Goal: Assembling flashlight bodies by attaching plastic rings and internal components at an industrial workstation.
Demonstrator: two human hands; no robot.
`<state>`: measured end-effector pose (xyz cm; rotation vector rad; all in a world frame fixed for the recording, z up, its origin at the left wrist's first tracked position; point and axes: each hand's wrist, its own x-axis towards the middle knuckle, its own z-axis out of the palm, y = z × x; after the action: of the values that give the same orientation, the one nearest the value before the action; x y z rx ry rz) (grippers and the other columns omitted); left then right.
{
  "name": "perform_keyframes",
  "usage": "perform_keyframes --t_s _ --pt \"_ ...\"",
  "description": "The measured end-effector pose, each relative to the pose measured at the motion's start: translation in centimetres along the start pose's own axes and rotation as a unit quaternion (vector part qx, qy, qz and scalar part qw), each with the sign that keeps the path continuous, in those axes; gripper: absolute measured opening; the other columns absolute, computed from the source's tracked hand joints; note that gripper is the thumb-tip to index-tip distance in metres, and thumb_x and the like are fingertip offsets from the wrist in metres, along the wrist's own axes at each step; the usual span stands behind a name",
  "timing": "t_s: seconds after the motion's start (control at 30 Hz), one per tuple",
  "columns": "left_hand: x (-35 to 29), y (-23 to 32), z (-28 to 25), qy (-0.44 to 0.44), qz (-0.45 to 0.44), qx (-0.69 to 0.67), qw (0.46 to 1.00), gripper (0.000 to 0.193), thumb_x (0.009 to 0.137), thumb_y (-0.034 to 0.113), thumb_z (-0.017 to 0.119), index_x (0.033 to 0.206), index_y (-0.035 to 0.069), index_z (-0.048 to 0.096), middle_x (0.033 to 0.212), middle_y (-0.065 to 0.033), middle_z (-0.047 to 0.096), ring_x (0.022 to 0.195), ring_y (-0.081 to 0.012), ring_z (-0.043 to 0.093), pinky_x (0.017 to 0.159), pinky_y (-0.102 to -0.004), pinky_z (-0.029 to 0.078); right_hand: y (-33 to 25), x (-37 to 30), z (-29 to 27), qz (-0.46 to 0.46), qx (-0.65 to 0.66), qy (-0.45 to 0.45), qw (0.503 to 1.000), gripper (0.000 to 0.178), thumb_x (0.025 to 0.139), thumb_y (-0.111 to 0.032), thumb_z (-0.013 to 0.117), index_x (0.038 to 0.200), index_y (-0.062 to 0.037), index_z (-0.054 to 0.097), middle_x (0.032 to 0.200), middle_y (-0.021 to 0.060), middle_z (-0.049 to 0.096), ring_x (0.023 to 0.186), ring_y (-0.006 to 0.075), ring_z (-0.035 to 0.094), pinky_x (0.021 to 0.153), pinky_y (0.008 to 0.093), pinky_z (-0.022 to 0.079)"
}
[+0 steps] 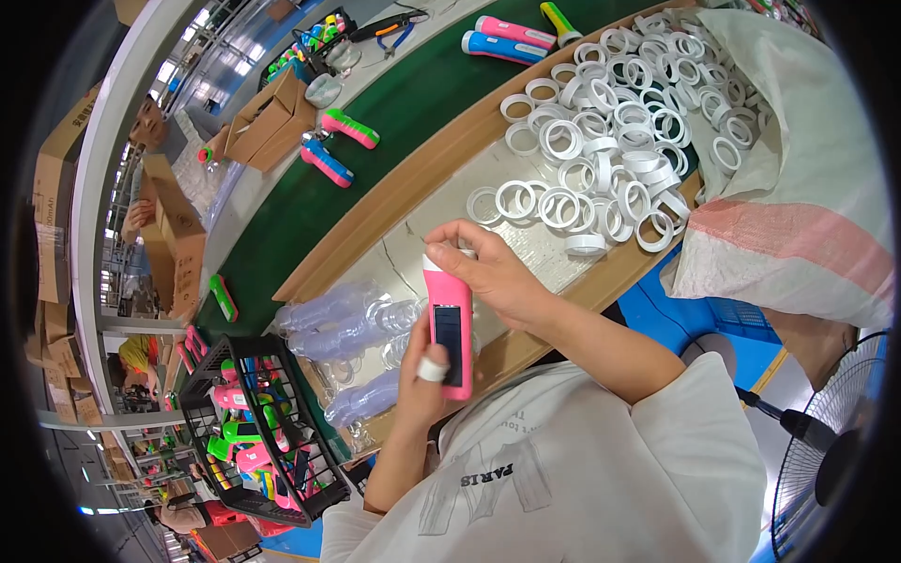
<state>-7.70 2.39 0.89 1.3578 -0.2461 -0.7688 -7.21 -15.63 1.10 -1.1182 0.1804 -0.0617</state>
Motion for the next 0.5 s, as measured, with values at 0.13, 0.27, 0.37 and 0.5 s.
perform_keyframes --t_s 0.13,0.27,0.37,0.5 --pt "0.3 -0.2 -0.8 -0.034 -0.028 -0.069 0.997 0.062 0.087 0.038 0.066 0.133 0.006 0.037 0.093 -0.0133 0.058 0.065 -0.018 0.059 0.052 -0.0268 0.051 0.0 0.3 -0.3 0.005 0.197 -0.044 0.979 0.032 0.096 -0.029 0.054 0.118 -0.0058 0.051 0.107 0.0103 0.059 0.105 0.0225 0.059 0.087 0.034 0.05" --pt "0.3 -1.0 -1.2 -0.152 -0.117 -0.344 0.919 0.068 0.083 0.049 0.067 0.128 0.006 0.04 0.092 -0.0146 0.058 0.052 -0.0209 0.056 0.042 -0.0284 0.046 -0.2 -0.2 0.1 0.003 0.224 -0.094 0.97 0.036 0.092 -0.027 0.061 0.12 -0.0062 0.049 0.107 0.0124 0.059 0.109 0.0275 0.059 0.091 0.0389 0.05" --pt "0.1 -0.4 0.3 -0.102 -0.054 -0.204 0.972 0.065 0.084 0.042 0.069 0.127 0.004 0.04 0.089 -0.0116 0.058 0.061 -0.0177 0.058 0.049 -0.0262 0.048 0.1 -0.5 -0.4 -0.013 0.202 -0.099 0.974 0.036 0.091 -0.025 0.062 0.119 -0.0062 0.049 0.107 0.0134 0.058 0.109 0.0287 0.059 0.093 0.0415 0.05" --pt "-0.6 -0.4 0.5 -0.125 -0.111 -0.179 0.969 0.055 0.078 0.025 0.075 0.119 0.004 0.044 0.089 -0.012 0.054 0.061 -0.0185 0.055 0.046 -0.028 0.045 -0.1 -1.1 0.0 -0.029 0.221 -0.08 0.972 0.031 0.088 -0.024 0.064 0.111 -0.0067 0.051 0.107 0.014 0.058 0.107 0.0288 0.06 0.092 0.0423 0.05"
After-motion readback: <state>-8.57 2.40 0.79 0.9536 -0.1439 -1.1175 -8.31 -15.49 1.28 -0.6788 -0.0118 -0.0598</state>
